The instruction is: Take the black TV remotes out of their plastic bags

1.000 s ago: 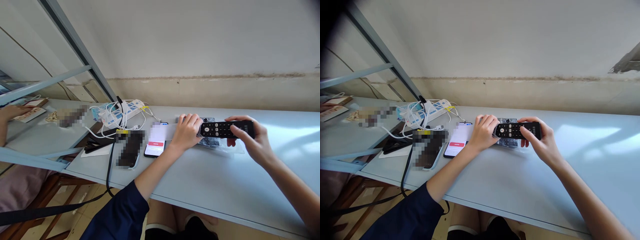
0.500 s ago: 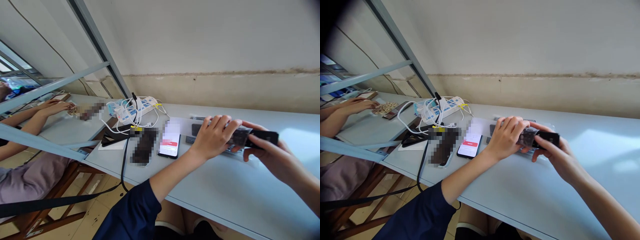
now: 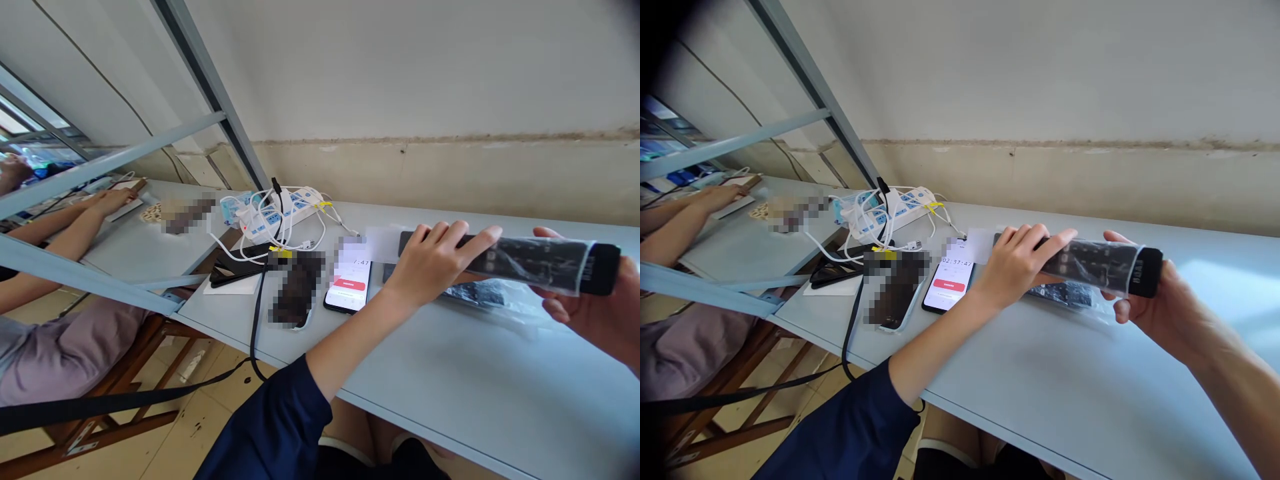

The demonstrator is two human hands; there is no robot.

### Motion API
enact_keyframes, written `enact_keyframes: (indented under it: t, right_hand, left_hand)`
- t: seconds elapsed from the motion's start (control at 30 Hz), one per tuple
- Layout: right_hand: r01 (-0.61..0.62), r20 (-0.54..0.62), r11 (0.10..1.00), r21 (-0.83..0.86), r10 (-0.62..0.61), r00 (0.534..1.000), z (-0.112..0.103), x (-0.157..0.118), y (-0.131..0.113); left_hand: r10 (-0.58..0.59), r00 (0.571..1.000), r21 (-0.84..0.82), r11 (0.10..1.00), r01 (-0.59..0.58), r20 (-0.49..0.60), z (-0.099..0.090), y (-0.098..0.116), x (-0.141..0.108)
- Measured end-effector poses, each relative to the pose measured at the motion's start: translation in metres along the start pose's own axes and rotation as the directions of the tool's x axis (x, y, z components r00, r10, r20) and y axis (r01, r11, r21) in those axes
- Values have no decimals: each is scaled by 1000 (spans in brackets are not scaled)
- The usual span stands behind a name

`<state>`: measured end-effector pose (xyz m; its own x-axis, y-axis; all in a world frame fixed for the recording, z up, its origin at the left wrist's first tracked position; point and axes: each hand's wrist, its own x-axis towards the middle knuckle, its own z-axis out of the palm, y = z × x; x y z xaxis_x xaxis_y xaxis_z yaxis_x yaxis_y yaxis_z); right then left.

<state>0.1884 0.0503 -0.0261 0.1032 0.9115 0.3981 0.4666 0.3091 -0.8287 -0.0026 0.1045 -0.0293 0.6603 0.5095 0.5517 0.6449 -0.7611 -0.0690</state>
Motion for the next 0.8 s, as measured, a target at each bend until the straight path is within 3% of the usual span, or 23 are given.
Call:
enact_keyframes:
  t: [0.1,0.27,0.37,0.6,0.8]
  right_hand:
    - [-270,124,942,200,249,960,-1,-6,5]
    - [-493,98,848,192,483,870,13,-7,-16]
    - [-493,117,846,205,479,870,18,-7,-18]
    - [-382,179,914,137,356,917,13,-14,8]
    - [-363,180,923,128,338,924,16,-10,-9]
  left_hand:
    - [54,999,16,998,-54,-2,1,3,0]
    - [156,988,52,986,-156,-4,0,10,-3]
    - [212,977,53,976,-211,-13,-2,16,-5]
    - [268,963,7,963,-269,22,1,32,-6]
    - [291,957,-8,957,-291,-1,-1,32,-7]
